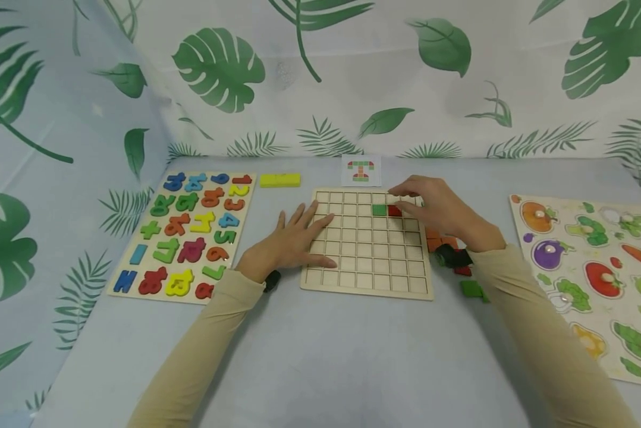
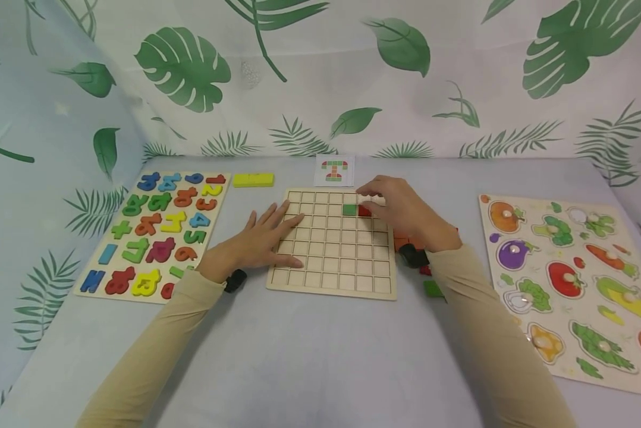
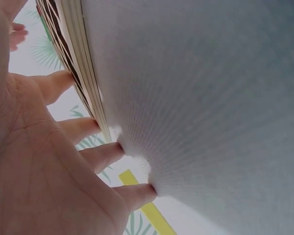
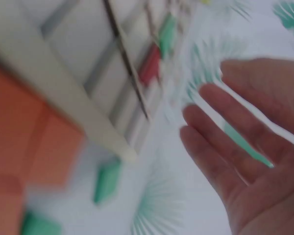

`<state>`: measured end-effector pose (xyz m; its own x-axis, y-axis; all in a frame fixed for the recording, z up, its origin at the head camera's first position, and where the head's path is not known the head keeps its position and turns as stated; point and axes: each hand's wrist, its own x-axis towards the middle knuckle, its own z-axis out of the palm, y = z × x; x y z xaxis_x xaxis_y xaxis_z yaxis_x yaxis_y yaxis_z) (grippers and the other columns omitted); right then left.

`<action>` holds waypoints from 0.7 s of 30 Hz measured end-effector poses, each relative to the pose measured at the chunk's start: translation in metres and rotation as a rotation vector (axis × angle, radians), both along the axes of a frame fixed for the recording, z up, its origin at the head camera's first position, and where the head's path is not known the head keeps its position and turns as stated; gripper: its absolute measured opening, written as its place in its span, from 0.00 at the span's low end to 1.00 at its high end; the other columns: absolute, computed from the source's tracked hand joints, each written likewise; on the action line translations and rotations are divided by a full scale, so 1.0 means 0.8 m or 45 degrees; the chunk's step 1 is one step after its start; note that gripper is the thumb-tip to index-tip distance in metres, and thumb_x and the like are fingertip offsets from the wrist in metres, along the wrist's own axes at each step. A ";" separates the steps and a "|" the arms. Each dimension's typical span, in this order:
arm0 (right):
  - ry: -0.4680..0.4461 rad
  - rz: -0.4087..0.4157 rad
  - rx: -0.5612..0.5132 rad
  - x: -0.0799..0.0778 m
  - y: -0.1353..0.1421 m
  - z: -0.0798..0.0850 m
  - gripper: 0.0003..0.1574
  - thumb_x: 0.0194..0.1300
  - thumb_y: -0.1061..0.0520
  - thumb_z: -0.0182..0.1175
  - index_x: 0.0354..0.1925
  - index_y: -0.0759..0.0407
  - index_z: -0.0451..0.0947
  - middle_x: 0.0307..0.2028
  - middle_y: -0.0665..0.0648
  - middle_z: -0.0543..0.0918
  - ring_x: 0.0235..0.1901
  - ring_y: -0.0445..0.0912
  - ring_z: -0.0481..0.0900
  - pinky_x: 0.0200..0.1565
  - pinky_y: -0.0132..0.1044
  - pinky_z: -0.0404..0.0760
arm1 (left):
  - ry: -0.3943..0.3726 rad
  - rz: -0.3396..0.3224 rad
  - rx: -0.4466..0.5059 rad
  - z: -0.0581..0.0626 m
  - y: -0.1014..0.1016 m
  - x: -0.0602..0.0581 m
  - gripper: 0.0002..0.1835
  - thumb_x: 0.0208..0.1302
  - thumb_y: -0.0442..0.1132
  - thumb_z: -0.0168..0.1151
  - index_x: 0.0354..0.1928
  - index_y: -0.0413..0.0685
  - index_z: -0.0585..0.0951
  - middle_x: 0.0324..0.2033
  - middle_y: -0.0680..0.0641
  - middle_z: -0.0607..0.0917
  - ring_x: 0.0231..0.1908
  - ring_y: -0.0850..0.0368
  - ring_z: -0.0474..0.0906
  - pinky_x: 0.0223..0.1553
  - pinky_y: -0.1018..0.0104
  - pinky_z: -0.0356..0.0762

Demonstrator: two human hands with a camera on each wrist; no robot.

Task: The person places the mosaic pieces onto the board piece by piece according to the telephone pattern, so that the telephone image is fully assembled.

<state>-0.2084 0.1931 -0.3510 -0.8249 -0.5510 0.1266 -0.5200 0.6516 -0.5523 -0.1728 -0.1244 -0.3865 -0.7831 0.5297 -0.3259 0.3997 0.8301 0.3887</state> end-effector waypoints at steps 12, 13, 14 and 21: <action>-0.090 -0.053 0.207 0.016 0.079 0.030 0.18 0.67 0.66 0.70 0.55 0.69 0.85 0.49 0.65 0.87 0.52 0.63 0.83 0.57 0.62 0.79 | -0.007 -0.007 -0.006 0.001 0.003 0.000 0.57 0.67 0.70 0.64 0.86 0.59 0.45 0.83 0.41 0.31 0.81 0.38 0.24 0.75 0.31 0.25; -0.122 -0.064 0.231 0.017 0.085 0.031 0.18 0.67 0.66 0.70 0.55 0.69 0.85 0.49 0.65 0.87 0.52 0.63 0.83 0.57 0.62 0.79 | -0.008 -0.008 -0.006 0.001 0.003 0.000 0.57 0.67 0.70 0.64 0.86 0.59 0.45 0.83 0.41 0.31 0.81 0.38 0.24 0.75 0.31 0.25; -0.157 -0.077 0.255 0.018 0.090 0.032 0.18 0.67 0.66 0.70 0.55 0.69 0.85 0.50 0.66 0.87 0.53 0.63 0.83 0.57 0.63 0.79 | -0.010 -0.008 -0.006 0.000 0.003 0.001 0.57 0.67 0.69 0.64 0.86 0.59 0.45 0.83 0.41 0.31 0.81 0.38 0.24 0.75 0.31 0.25; -0.294 -0.120 0.309 0.018 0.110 0.024 0.20 0.67 0.66 0.70 0.56 0.69 0.84 0.52 0.67 0.86 0.53 0.64 0.82 0.55 0.62 0.82 | -0.001 -0.011 -0.008 0.000 0.001 0.001 0.56 0.68 0.68 0.64 0.86 0.58 0.45 0.83 0.41 0.31 0.81 0.37 0.25 0.74 0.30 0.25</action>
<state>-0.1942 0.2812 -0.3317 -0.8651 -0.4626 -0.1942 -0.3311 0.8173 -0.4716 -0.1721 -0.1237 -0.3865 -0.7782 0.5345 -0.3297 0.4069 0.8290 0.3837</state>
